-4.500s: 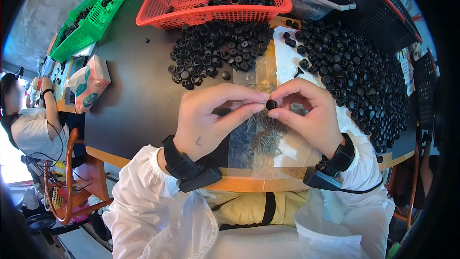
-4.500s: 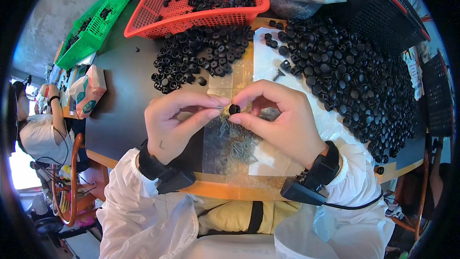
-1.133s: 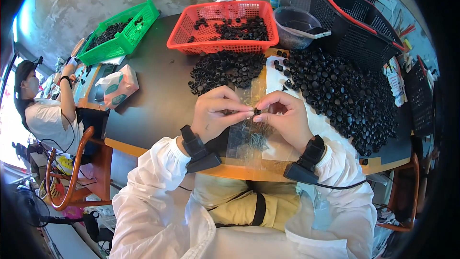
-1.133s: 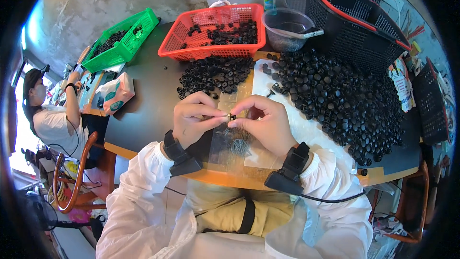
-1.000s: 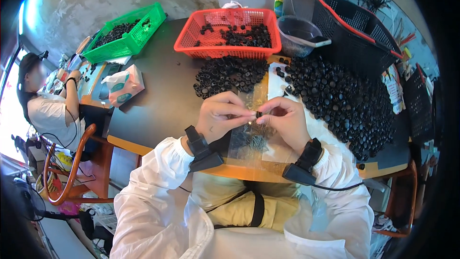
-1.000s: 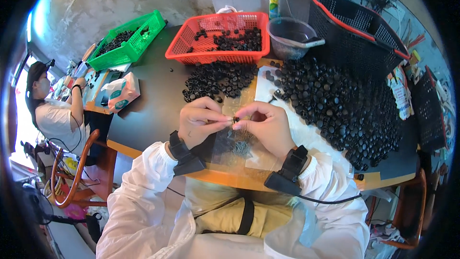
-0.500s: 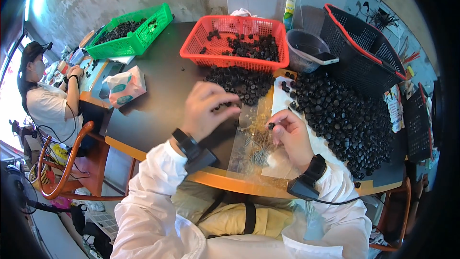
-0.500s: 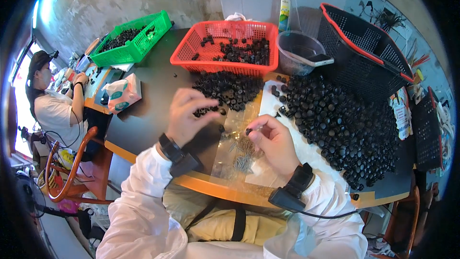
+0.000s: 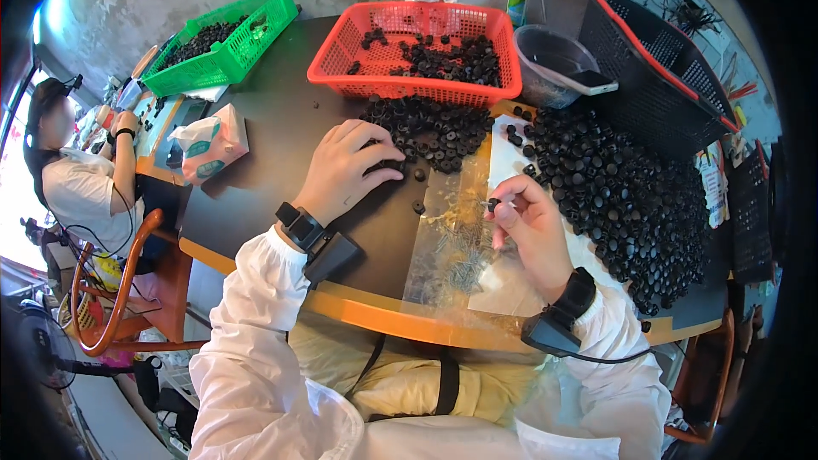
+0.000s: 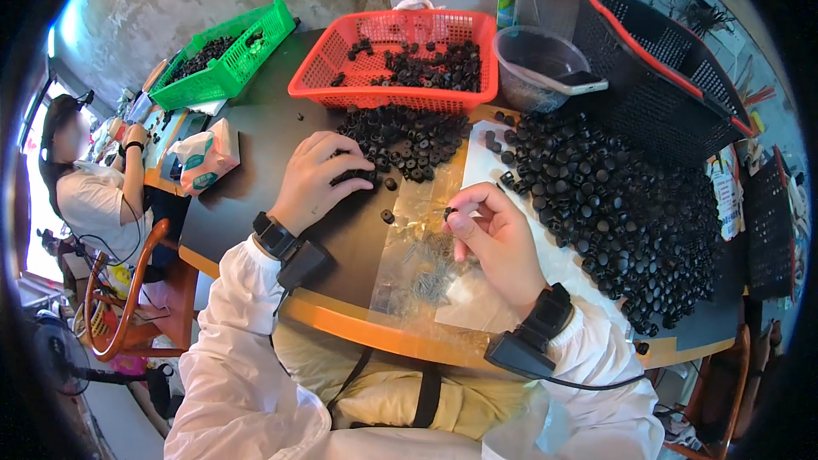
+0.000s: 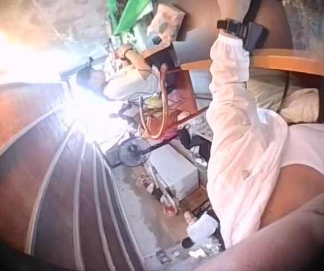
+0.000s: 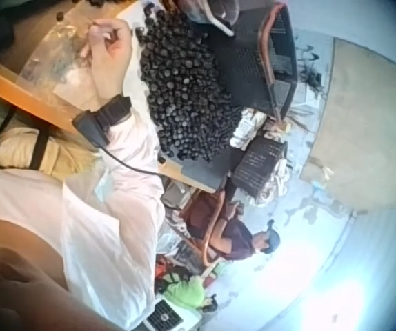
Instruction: Assembling small black plastic components by hand at a manufacturing workstation.
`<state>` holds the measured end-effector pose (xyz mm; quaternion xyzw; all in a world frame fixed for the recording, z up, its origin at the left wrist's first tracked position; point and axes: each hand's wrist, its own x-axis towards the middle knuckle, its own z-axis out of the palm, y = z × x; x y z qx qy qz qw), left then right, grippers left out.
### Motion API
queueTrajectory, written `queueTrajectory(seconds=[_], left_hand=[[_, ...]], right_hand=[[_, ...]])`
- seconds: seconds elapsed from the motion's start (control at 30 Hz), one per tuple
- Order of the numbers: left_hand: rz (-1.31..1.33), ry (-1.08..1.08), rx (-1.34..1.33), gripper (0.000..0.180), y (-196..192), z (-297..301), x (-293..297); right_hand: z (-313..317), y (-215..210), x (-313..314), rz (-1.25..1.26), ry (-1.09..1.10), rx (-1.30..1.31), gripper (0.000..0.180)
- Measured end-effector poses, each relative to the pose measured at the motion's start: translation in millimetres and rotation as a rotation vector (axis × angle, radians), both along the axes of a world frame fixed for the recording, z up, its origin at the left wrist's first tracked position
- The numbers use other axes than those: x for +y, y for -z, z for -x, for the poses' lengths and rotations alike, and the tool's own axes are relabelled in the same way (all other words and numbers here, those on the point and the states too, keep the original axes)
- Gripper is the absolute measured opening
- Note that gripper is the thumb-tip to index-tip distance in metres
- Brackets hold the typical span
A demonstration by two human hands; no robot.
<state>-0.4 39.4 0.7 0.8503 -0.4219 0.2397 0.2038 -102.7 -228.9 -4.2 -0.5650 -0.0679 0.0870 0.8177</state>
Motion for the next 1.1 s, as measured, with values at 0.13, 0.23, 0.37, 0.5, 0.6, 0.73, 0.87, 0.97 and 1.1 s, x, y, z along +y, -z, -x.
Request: queueTrajectory(seconds=[0.13,0.23,0.37,0.5,0.6,0.73,0.87,0.97,1.1], left_hand=[[0.303,0.065,0.155,0.030,-4,18,-22],[0.551,0.138,0.483,0.031,0,32,-45],[0.630,0.290,0.635,0.032,5,35,-62],[0.499,0.392,0.669,0.037,-3,33,-65],[0.545,0.335,0.816,0.038,-3,38,-64],[0.573,0.367,0.884,0.037,0,33,-60],[0.462,0.440,0.790,0.037,-1,32,-59],[0.454,0.448,0.742,0.037,1,31,-58],[0.479,0.464,0.757,0.036,1,33,-61]], right_hand=[[6,-5,0,0.016,0.030,0.011,0.019],[2,-3,-1,0.040,0.029,-0.004,0.024],[4,-6,-5,0.075,0.063,-0.053,0.023],[4,-9,-8,0.350,0.178,-0.245,0.024],[3,-7,-6,0.335,0.200,-0.213,0.024],[2,-6,-5,0.440,0.173,-0.204,0.024],[-3,0,-6,0.507,0.205,-0.383,0.027],[-3,-1,-6,0.558,0.197,-0.444,0.030],[0,-2,-5,0.549,0.178,-0.353,0.031]])
